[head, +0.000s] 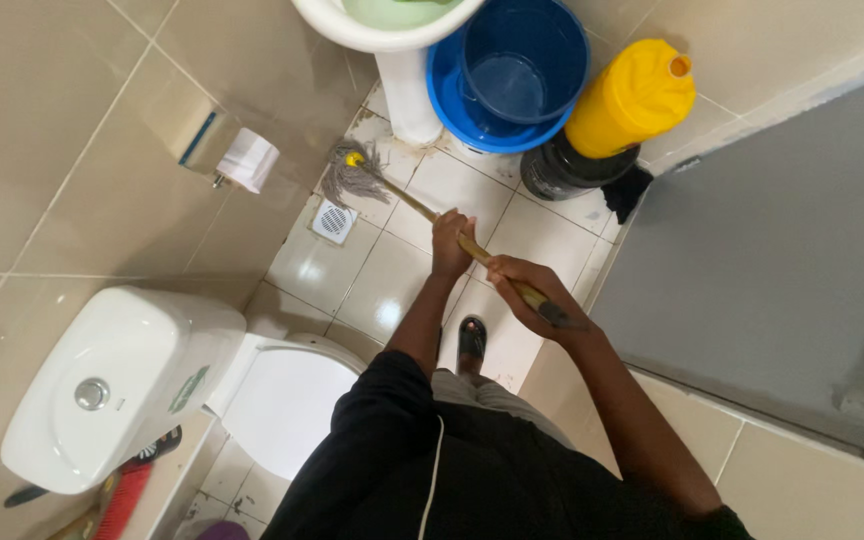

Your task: The person mops the tiled bathroom floor using a string mop, moving around the toilet and sink. They repeatedly dip the mop into a purple bucket and continue mopping different sections of the floor.

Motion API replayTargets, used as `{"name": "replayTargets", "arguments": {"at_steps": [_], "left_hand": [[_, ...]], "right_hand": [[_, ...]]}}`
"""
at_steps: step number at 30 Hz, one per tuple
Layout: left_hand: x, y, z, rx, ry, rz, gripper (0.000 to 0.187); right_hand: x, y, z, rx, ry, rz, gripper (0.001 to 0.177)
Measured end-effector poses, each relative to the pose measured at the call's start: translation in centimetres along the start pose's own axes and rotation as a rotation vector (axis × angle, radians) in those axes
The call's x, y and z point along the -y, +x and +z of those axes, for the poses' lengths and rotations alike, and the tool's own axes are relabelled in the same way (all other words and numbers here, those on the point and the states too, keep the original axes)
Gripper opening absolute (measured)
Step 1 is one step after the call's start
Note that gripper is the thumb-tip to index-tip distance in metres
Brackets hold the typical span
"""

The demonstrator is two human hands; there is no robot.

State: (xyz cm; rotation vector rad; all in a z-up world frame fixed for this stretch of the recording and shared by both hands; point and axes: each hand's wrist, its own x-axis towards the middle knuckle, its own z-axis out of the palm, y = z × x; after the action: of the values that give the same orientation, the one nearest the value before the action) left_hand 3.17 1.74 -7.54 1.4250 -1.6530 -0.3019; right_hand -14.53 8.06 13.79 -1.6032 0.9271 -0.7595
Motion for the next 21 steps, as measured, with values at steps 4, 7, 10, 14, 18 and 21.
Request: {"name": "replayTargets", "arguments": {"at_steps": [4, 7, 10, 14, 18, 21], "left_hand": [[-3.4, -1.0, 2.8, 0.201, -0.219, 0.014, 0.035], [-7.9, -2.4, 6.0, 0.448, -0.394, -0.081, 0.041], [-11.0, -4.4, 7.9, 0.642, -0.441, 0.17, 0.038], [-13.9, -6.7, 9.1, 0.98, -0.665, 0.28, 0.027], [-15.8, -8.7, 8.8, 1.199, -0.434, 0.324, 0.024], [-15.5, -8.7, 7.8, 1.228, -0.407, 0.416, 0.016]], "right_hand": [[4.2, -3.9, -1.9, -0.204, -0.161, -0.015, 0.011], [8.2, -6.0, -3.4, -0.256, -0.416, 0.192, 0.01], [10.2, -7.6, -3.1, -0.301, -0.578, 0.271, 0.014], [8.4, -10.0, -2.3, -0.587, -0.37, 0.038, 0.02], [6.2, -13.9, -0.9, -0.881, -0.147, -0.025, 0.027], [4.9, -16.2, 1.0, -1.02, -0.002, -0.047, 0.029]]}}
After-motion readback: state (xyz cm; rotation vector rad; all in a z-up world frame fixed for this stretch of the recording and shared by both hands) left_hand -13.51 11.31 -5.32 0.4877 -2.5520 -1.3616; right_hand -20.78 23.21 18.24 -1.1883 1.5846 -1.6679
